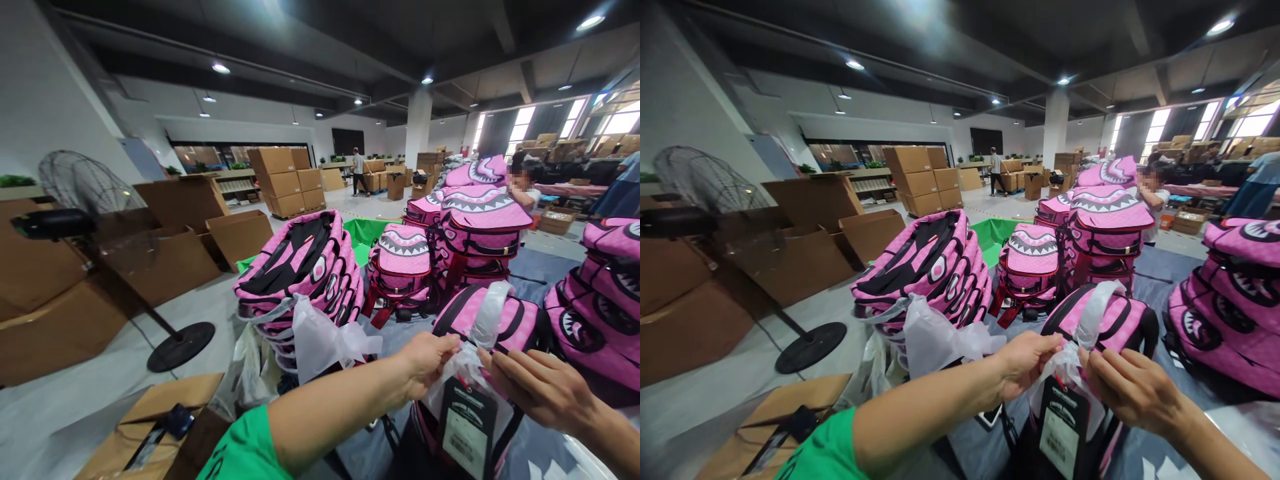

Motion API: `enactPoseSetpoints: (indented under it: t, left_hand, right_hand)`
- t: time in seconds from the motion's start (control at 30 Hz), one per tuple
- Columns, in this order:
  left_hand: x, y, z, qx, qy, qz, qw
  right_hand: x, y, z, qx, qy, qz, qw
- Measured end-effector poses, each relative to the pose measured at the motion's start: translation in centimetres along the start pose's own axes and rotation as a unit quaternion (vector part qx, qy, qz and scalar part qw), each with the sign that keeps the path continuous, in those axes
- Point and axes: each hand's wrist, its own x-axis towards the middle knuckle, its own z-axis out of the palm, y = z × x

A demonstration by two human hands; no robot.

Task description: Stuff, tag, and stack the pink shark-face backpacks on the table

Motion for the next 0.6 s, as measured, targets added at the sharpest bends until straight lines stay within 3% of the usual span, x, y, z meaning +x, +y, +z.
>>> enactPoseSetpoints:
  t: [0.1, 0.3, 0.47, 0.6]
  left_hand:
    - [0.3, 0.0, 1.4, 0.018, -0.027, -0.063, 0.997]
    - [-1.0, 0.1, 0.9, 0.134, -0.087, 0.033, 0.987]
    - [-0.9, 0.5, -0.6, 0.242, -0.105, 0.012, 0.965]
    - [-0.6, 0.0, -0.5, 0.225, -0.122, 0.037, 0.966]
  right_hand:
    - [0.3, -0.2, -0.3, -0.012, 0.008, 0.003, 1.0]
    - [0.8, -2.8, -1.1, -0.033, -0.013, 0.065, 0.997]
    - [2.3, -5.8, -1.3, -0.134, -0.049, 0.164, 0.976]
    - [3.2, -7.7, -1.1, -0.152, -0.062, 0.248, 0.955]
